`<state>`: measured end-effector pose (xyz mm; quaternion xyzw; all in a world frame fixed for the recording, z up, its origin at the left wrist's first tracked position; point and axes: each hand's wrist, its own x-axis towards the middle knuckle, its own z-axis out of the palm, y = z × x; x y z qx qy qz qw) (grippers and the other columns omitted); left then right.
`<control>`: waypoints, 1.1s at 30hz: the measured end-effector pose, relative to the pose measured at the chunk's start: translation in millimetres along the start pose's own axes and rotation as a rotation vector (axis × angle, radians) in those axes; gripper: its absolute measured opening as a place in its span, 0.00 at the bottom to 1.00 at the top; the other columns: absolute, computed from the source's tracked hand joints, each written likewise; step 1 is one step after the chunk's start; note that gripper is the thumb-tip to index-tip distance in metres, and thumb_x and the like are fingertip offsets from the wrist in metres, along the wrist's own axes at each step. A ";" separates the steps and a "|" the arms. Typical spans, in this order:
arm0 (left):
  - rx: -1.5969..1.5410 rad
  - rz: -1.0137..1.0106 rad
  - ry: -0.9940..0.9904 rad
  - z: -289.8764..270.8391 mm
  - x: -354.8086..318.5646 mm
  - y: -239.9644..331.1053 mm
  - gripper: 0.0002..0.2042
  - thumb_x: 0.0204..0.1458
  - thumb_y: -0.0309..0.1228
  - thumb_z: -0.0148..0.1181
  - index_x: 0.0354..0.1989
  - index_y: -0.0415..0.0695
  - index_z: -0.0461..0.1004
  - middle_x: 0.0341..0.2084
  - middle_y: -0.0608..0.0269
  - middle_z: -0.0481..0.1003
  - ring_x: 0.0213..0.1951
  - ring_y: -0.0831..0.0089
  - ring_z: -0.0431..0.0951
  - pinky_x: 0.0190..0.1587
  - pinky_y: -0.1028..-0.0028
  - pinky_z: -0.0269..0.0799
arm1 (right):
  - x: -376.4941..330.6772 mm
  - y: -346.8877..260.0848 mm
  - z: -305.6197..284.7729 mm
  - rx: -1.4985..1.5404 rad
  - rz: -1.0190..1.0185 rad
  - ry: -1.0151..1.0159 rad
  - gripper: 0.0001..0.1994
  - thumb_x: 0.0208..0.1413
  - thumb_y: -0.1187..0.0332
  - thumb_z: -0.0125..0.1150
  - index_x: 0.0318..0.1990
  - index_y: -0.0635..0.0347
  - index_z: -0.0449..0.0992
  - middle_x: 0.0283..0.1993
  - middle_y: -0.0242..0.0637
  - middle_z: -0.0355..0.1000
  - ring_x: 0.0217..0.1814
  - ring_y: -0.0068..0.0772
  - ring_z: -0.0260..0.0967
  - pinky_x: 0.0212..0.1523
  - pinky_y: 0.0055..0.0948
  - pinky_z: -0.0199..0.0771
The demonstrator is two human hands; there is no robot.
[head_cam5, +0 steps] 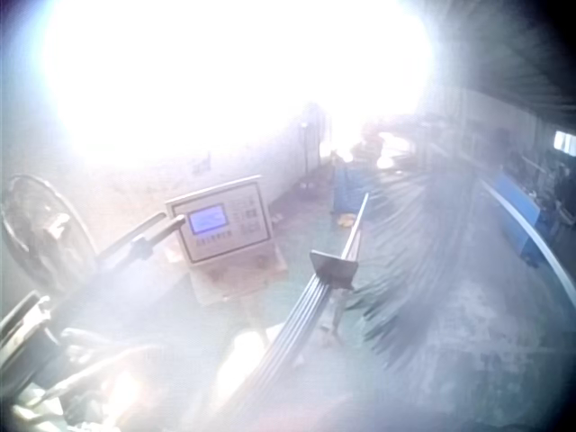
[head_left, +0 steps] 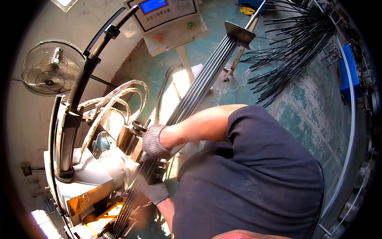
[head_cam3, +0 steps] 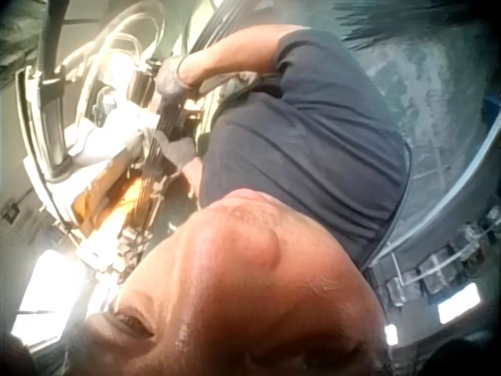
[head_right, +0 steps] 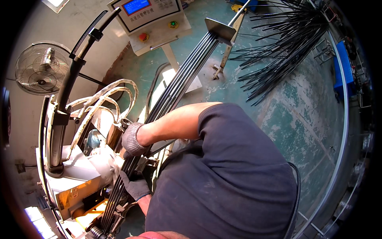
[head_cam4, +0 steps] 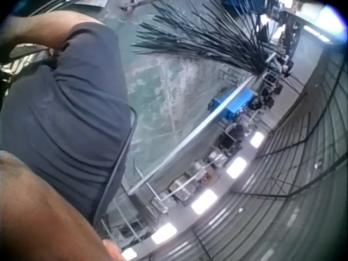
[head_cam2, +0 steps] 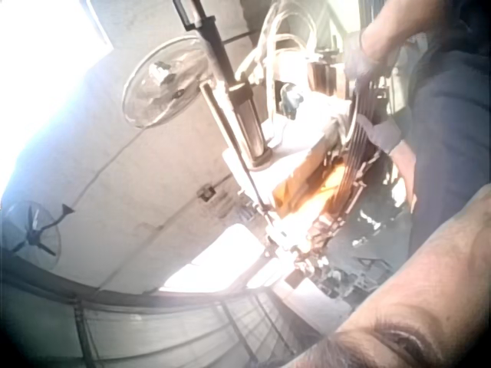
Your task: The person walks through a warehouse and uses a manual bending machine to bend multiple long metal rods into curved shapes. They repeatedly pick up rods, feed them into the machine, and place the bent rods onto a nearby rack.
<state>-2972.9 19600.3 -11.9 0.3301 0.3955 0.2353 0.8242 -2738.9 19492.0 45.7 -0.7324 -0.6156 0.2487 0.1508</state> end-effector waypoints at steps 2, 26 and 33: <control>0.003 -0.057 -0.060 3.2 -3.2 -8.0 0.20 0.67 0.46 0.59 0.54 0.41 0.80 0.46 0.59 0.83 0.42 0.67 0.81 0.44 0.70 0.77 | 0.6 3.1 4.8 -0.017 -0.039 0.000 0.13 0.54 0.56 0.67 0.39 0.52 0.86 0.38 0.46 0.82 0.41 0.55 0.80 0.41 0.53 0.79; -0.341 0.019 -0.070 -4.4 -27.4 -27.2 0.19 0.66 0.40 0.62 0.55 0.38 0.73 0.44 0.57 0.80 0.47 0.61 0.81 0.50 0.61 0.78 | -26.9 3.9 -29.3 -0.286 0.190 -0.114 0.26 0.70 0.46 0.48 0.37 0.59 0.84 0.34 0.56 0.80 0.42 0.61 0.79 0.49 0.52 0.77; -0.445 0.061 0.073 -28.6 -38.9 -45.3 0.11 0.67 0.36 0.61 0.44 0.39 0.76 0.34 0.57 0.81 0.35 0.62 0.83 0.39 0.63 0.81 | -19.6 16.8 -31.4 -0.224 0.138 -0.099 0.23 0.72 0.51 0.47 0.37 0.60 0.81 0.33 0.57 0.77 0.40 0.64 0.77 0.44 0.54 0.75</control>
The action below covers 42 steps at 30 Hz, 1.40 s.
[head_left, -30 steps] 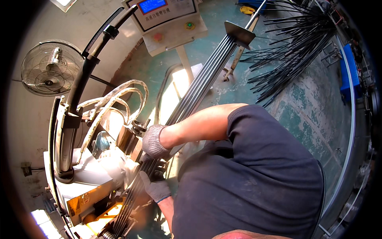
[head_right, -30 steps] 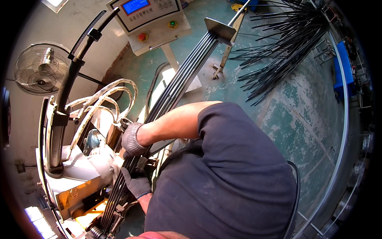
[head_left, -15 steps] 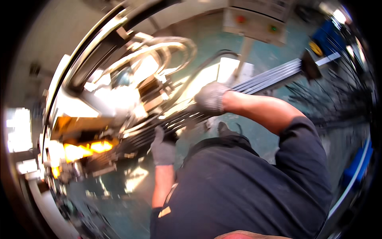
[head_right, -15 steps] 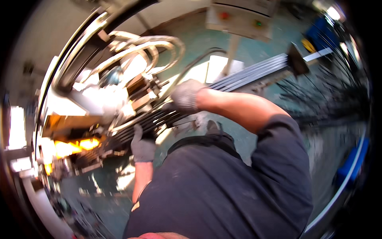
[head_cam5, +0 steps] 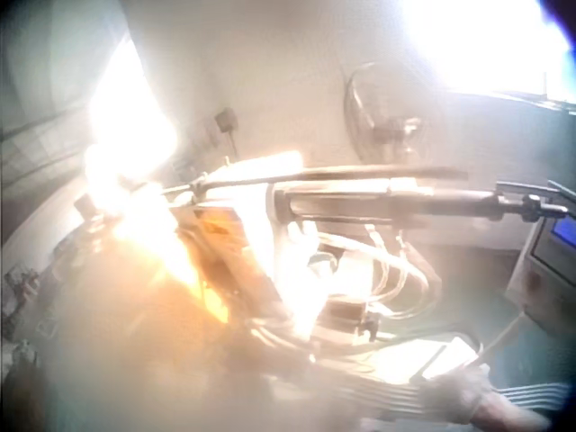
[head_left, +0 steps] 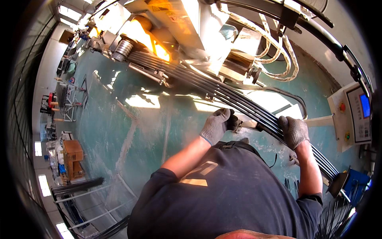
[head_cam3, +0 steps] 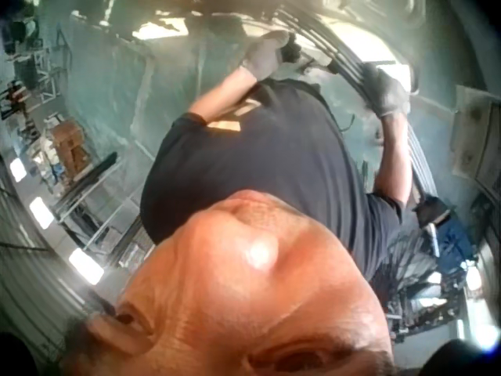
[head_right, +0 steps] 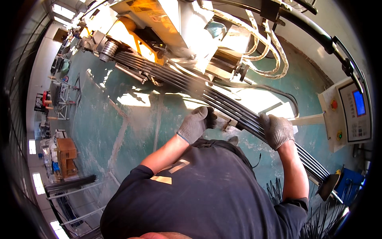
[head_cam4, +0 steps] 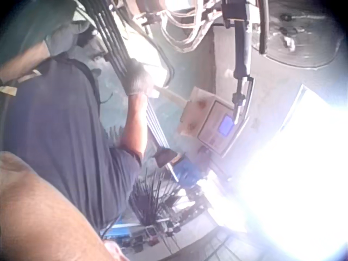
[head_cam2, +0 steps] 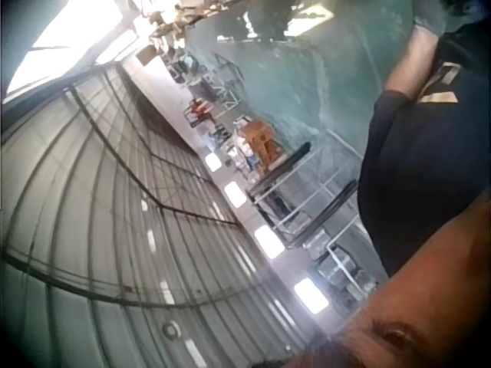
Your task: The person walks through a warehouse and uses a manual bending machine to bend multiple long metal rods into curved shapes. They repeatedly pick up rods, feed them into the machine, and place the bent rods onto a nearby rack.
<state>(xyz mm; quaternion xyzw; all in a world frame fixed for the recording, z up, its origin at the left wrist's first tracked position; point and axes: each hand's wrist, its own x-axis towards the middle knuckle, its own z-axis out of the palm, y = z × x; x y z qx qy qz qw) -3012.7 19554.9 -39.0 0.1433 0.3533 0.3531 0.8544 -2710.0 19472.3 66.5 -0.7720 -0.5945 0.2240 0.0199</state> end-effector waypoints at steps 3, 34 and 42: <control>0.039 0.017 0.063 -13.6 -13.0 2.0 0.10 0.67 0.35 0.61 0.43 0.40 0.78 0.34 0.57 0.82 0.35 0.65 0.84 0.41 0.66 0.81 | -1.0 -3.6 1.8 -0.026 0.006 0.008 0.26 0.73 0.49 0.44 0.36 0.61 0.80 0.33 0.58 0.77 0.40 0.65 0.76 0.45 0.54 0.75; 0.030 0.227 0.572 -445.5 -171.5 320.0 0.08 0.68 0.34 0.59 0.41 0.42 0.74 0.28 0.63 0.76 0.31 0.69 0.78 0.35 0.69 0.76 | 145.0 -485.8 286.1 0.082 -0.366 -0.249 0.18 0.61 0.49 0.60 0.42 0.55 0.83 0.39 0.52 0.81 0.44 0.59 0.79 0.46 0.51 0.78; 0.201 0.212 0.510 -634.4 -174.6 430.2 0.14 0.70 0.36 0.55 0.33 0.41 0.74 0.25 0.66 0.74 0.28 0.73 0.75 0.34 0.70 0.75 | 275.2 -603.5 392.7 -0.071 -0.216 -0.494 0.26 0.61 0.40 0.59 0.46 0.55 0.83 0.46 0.51 0.81 0.51 0.56 0.79 0.53 0.50 0.76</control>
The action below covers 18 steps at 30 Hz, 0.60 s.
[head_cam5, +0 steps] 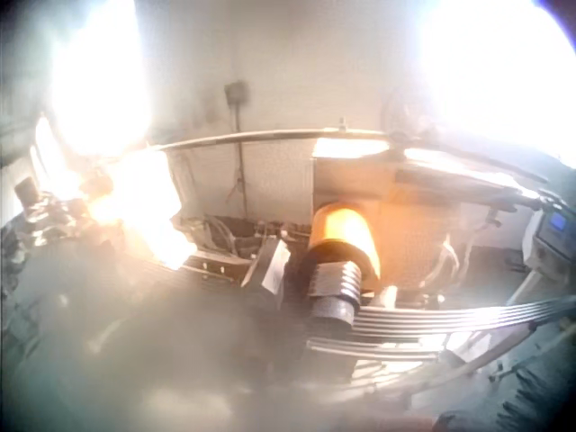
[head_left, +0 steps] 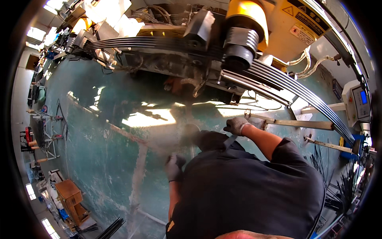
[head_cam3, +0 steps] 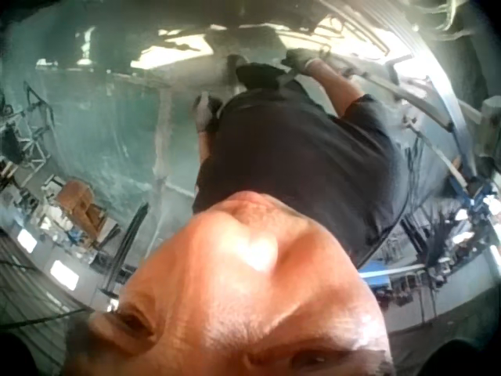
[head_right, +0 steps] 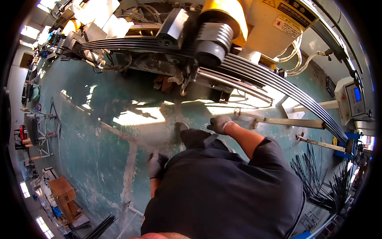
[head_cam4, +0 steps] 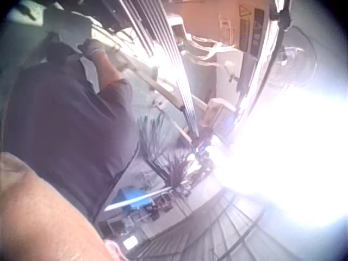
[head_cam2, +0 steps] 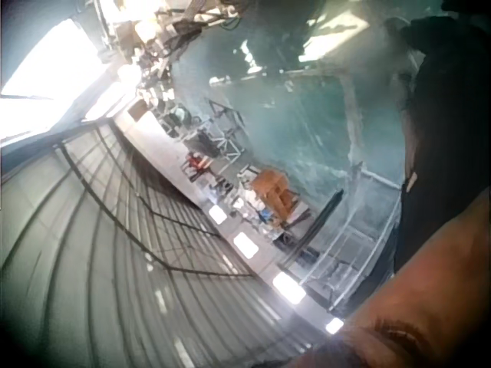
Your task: The person walks through a warehouse and uses a manual bending machine to bend multiple long metal rods into curved shapes. They repeatedly pick up rods, feed them into the machine, and place the bent rods onto a nearby rack.
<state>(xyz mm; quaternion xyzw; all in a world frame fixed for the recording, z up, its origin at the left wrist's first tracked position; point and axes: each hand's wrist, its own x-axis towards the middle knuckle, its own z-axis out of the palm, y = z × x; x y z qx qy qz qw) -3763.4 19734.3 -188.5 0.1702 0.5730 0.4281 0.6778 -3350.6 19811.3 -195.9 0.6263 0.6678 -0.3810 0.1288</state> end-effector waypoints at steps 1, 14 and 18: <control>-0.070 -0.004 0.035 -15.1 -2.1 25.7 0.14 0.70 0.36 0.55 0.33 0.41 0.75 0.24 0.65 0.74 0.28 0.73 0.76 0.34 0.70 0.75 | 22.8 -13.9 10.7 -0.011 -0.003 -0.044 0.26 0.60 0.40 0.59 0.46 0.55 0.83 0.47 0.51 0.81 0.52 0.55 0.79 0.53 0.49 0.76; 0.065 -0.057 0.226 -141.6 142.8 173.7 0.08 0.65 0.32 0.60 0.36 0.40 0.78 0.28 0.65 0.78 0.28 0.75 0.77 0.32 0.72 0.76 | 157.7 -195.3 -54.4 0.264 0.171 0.105 0.24 0.62 0.47 0.60 0.51 0.59 0.82 0.49 0.51 0.81 0.53 0.54 0.78 0.55 0.47 0.75; 0.348 0.063 -0.034 -200.8 227.5 211.5 0.08 0.64 0.31 0.61 0.36 0.39 0.79 0.29 0.63 0.79 0.28 0.74 0.77 0.31 0.72 0.75 | 181.7 -210.2 -22.1 0.322 0.368 0.155 0.25 0.61 0.46 0.60 0.49 0.61 0.83 0.50 0.53 0.81 0.54 0.54 0.78 0.56 0.46 0.75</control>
